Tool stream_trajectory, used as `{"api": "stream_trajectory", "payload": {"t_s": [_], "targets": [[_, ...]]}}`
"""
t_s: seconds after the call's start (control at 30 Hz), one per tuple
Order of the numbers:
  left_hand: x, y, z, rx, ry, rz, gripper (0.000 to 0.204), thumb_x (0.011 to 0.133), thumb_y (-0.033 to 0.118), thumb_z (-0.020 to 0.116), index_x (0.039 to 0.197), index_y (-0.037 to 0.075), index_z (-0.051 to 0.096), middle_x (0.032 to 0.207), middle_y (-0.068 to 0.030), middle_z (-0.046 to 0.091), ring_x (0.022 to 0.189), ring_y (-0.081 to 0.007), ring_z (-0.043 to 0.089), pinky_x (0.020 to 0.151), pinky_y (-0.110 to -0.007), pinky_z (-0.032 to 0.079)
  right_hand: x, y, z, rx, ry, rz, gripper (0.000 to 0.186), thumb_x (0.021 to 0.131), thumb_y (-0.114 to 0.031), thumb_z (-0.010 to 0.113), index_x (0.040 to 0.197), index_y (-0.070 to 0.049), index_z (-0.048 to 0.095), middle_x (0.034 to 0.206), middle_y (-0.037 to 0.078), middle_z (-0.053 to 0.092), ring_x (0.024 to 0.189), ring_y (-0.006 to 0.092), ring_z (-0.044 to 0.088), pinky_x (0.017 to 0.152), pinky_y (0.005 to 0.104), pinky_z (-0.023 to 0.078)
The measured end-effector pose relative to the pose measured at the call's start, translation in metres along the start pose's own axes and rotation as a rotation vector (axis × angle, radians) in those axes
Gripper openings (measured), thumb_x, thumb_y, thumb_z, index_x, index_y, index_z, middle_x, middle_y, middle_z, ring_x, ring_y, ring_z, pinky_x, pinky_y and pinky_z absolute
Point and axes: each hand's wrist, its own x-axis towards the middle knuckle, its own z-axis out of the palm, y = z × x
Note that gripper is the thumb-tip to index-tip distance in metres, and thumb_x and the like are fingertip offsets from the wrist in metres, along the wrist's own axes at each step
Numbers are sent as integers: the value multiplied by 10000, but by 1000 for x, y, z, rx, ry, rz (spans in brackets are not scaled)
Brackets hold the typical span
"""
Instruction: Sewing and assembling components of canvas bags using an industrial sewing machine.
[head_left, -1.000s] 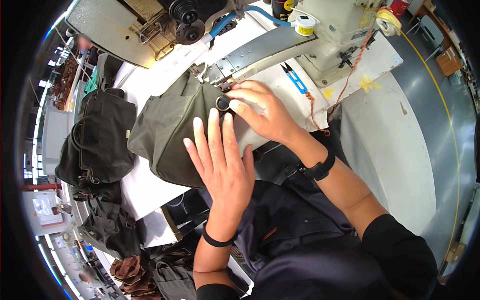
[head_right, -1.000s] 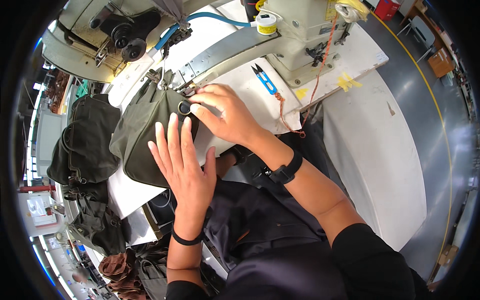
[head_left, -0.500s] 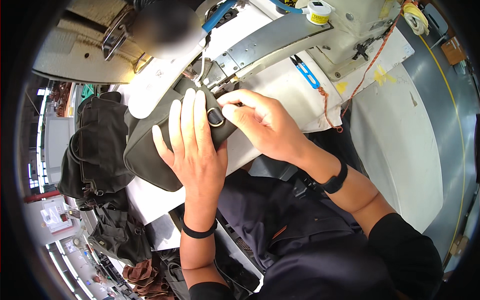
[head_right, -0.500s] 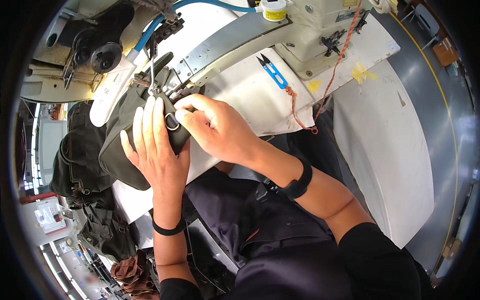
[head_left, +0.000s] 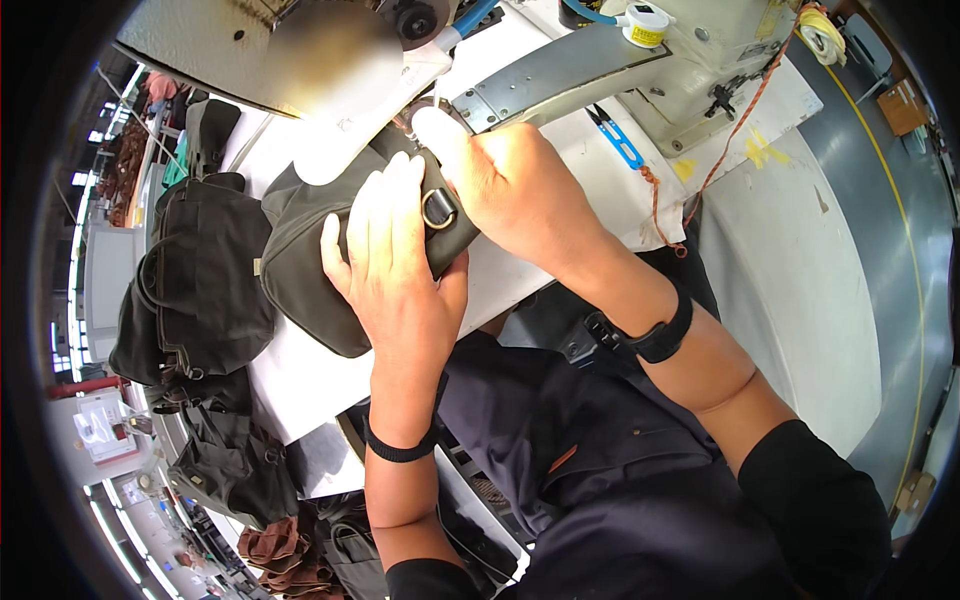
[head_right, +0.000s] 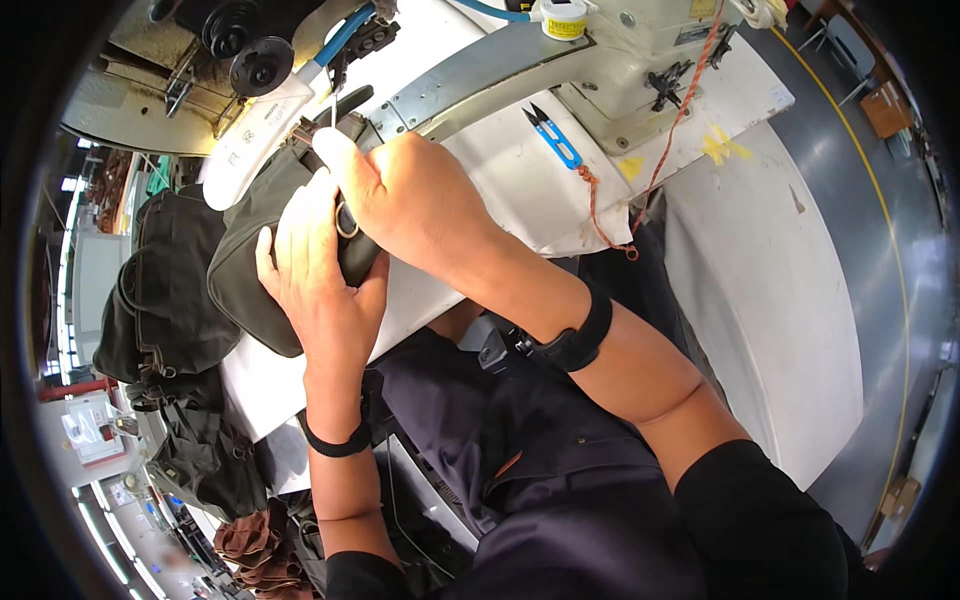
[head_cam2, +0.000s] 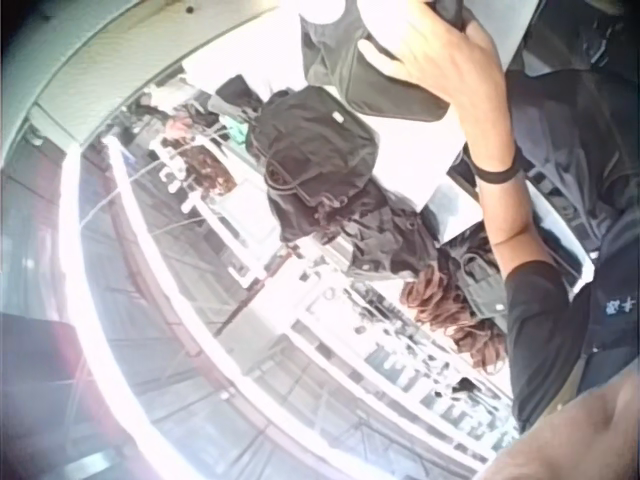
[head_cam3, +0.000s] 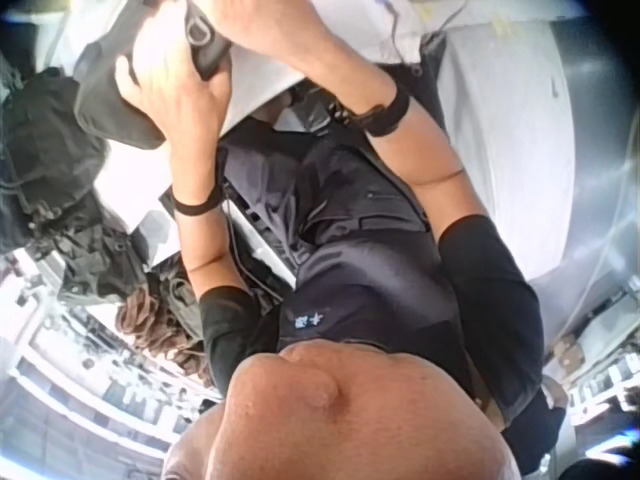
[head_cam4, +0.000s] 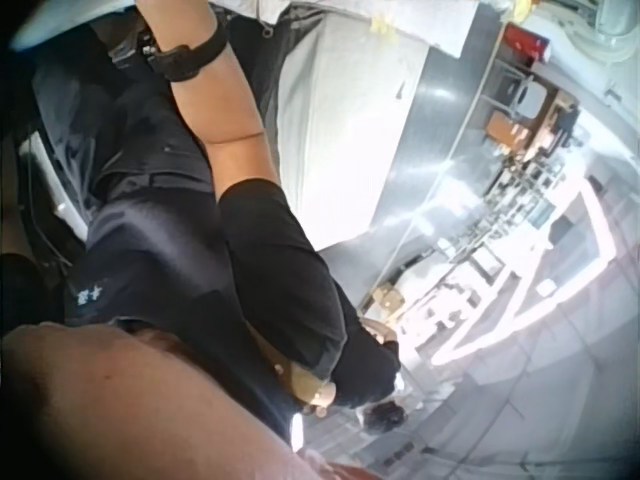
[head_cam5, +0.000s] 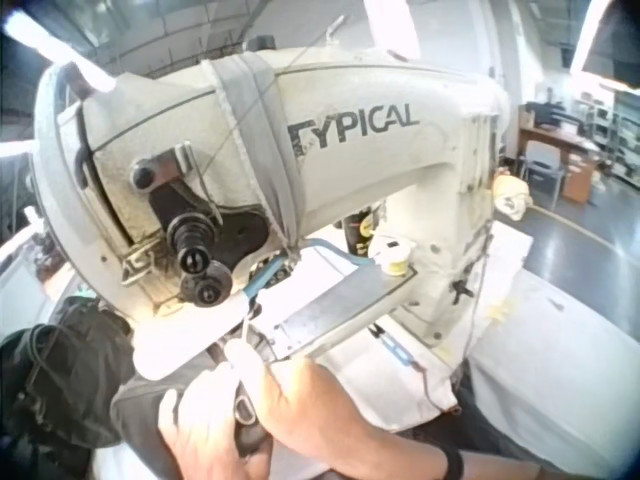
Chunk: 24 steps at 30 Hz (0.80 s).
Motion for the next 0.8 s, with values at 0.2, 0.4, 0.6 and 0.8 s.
{"api": "stream_trajectory", "payload": {"t_s": [0.2, 0.4, 0.6, 0.8], "targets": [[-4, 2, 8, 22, 8, 18, 889, 661, 88, 815, 1494, 105, 506, 1474, -77, 570, 1377, -259, 501, 1213, -497, 193, -9, 20, -2, -88, 18, -1, 456, 1013, -283, 529, 701, 48, 567, 540, 206, 510, 449, 295, 486, 499, 432, 408], [-5, 2, 7, 47, 8, 10, 897, 630, 78, 812, 1476, 98, 515, 1505, -71, 546, 1416, -251, 469, 1221, -501, 187, -25, 16, -12, 87, -104, 92, 233, 1032, -142, 570, 976, 50, 689, 830, 12, 689, 740, 41, 560, 635, 261, 459], [-2, 5, 3, 21, 2, 5, 869, 646, 66, 793, 1469, 79, 514, 1505, -74, 546, 1421, -282, 460, 1219, -538, 181, -35, 7, -12, 471, -169, 200, 298, 1024, -141, 606, 1253, 34, 679, 897, -14, 663, 788, 36, 572, 691, 216, 479], [3, 12, -6, -3, -59, -19, 822, 675, 68, 776, 1455, 57, 519, 1495, -96, 551, 1421, -311, 455, 1214, -558, 193, -33, 0, -19, 510, -146, 383, 319, 1006, -204, 618, 1256, -25, 705, 691, -104, 480, 575, -8, 360, 507, 184, 267]]}}
